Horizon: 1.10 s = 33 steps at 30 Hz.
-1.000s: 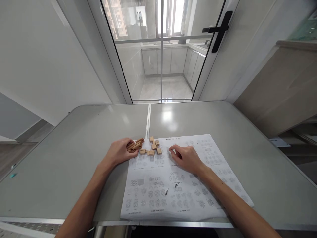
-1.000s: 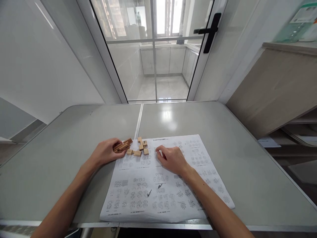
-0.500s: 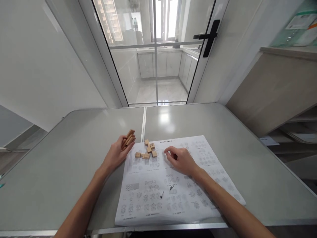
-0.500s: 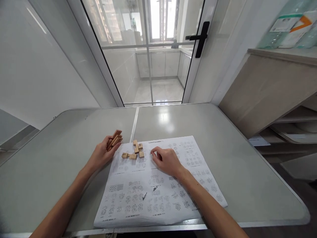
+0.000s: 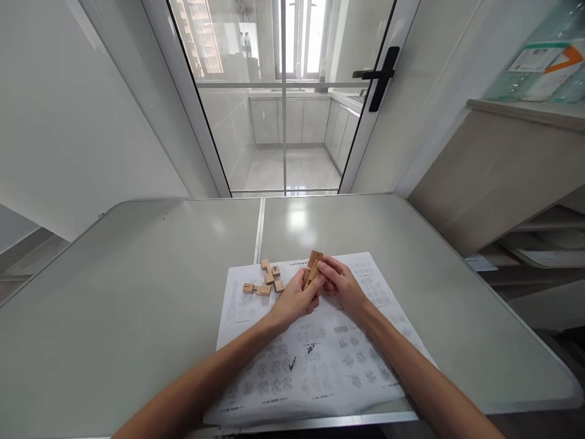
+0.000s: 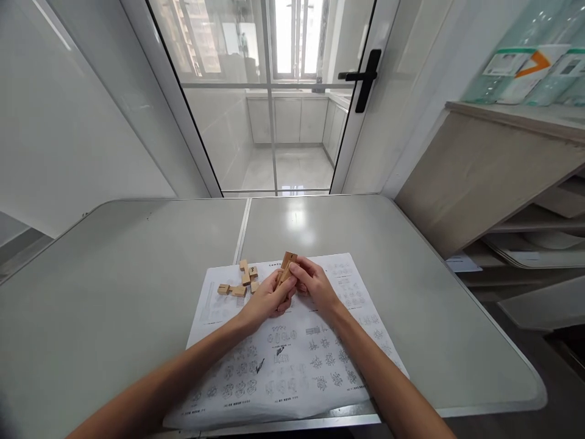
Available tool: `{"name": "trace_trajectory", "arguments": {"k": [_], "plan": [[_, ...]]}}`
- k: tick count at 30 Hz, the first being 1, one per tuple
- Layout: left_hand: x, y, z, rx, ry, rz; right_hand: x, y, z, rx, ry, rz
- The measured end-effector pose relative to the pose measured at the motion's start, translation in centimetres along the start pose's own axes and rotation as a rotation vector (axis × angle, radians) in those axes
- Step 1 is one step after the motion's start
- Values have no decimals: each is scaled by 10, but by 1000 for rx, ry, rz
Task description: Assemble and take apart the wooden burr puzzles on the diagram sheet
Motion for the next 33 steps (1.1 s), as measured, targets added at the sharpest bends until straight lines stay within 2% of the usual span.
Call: {"name": "trace_trajectory", "arguments": {"k": [4, 12, 22, 25, 30, 33], "plan": [[11, -6, -2, -6, -18, 64, 3, 2, 1, 3, -6, 96], [10, -30, 0, -30, 7, 146, 1, 4, 2, 3, -15, 209], [5, -29, 3, -7, 106, 112, 8, 7, 8, 25, 5, 205], [4, -31, 3, -39, 111, 99, 7, 4, 9, 27, 3, 226], [3, -32, 2, -73, 120, 91, 8, 0, 7, -7, -71, 271], [7, -32, 0, -65, 113, 108, 8, -3, 5, -37, -64, 198]]}}
Point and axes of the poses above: each hand's wrist, its own z-axis away from the middle knuckle, its own y-axis out of the palm, x = y × z, the point moved 6 cm from there along -z, towards the middle knuckle, and after that the axes turned 12 degrees about -x, right-handed, at the moved point
